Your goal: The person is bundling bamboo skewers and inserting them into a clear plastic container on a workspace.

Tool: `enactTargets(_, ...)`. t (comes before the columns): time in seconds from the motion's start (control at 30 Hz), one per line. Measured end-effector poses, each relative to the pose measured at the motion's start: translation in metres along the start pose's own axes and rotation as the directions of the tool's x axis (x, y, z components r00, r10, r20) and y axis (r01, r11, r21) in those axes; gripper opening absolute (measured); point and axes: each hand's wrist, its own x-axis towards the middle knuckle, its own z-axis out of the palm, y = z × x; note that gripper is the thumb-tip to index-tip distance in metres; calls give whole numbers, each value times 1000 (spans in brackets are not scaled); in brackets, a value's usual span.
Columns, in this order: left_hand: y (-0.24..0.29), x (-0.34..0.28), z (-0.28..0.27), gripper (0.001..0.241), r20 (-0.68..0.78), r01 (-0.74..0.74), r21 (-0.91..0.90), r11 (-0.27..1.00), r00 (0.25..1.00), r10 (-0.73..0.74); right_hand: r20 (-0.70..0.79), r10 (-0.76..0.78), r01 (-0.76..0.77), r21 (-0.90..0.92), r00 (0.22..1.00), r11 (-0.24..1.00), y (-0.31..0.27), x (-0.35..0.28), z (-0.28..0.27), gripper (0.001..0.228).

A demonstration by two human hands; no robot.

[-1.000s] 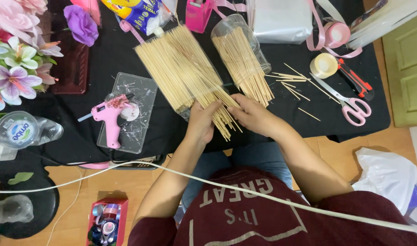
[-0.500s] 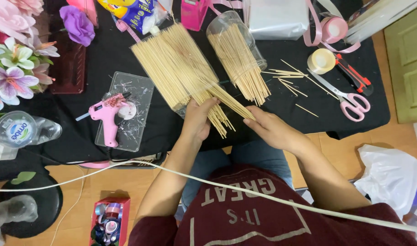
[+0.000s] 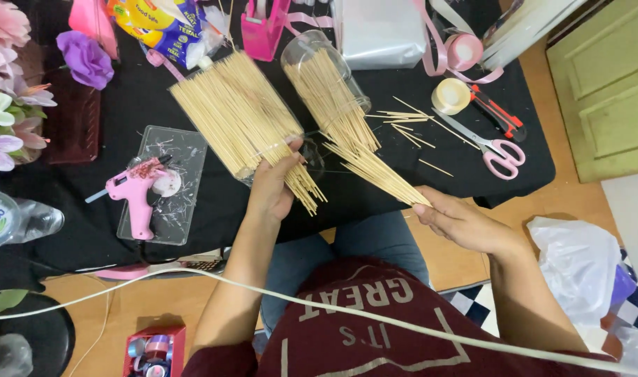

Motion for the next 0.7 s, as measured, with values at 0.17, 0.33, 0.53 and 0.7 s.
enactTargets(0.17, -5, 4, -4, 45, -3, -5, 0, 1000, 1000, 5, -28, -13, 19, 225, 1000, 974, 51, 1, -14, 21)
enactTargets(0.33, -8, 8, -7, 45, -13, -5, 14, 1000, 1000, 5, 7, -29, 23, 429, 1000, 903, 43, 6, -13, 19)
enactTargets(0.53, -5, 5, -6, 47, -2, -11, 19, 1000, 1000, 11, 85, -61, -22, 742, 994, 670, 65, 32, -22, 16)
enactTargets(0.7, 0, -2, 0, 46, -4, -16, 3, 1000, 1000, 16, 153, -106, -65, 815, 983, 576, 69, 50, -21, 25)
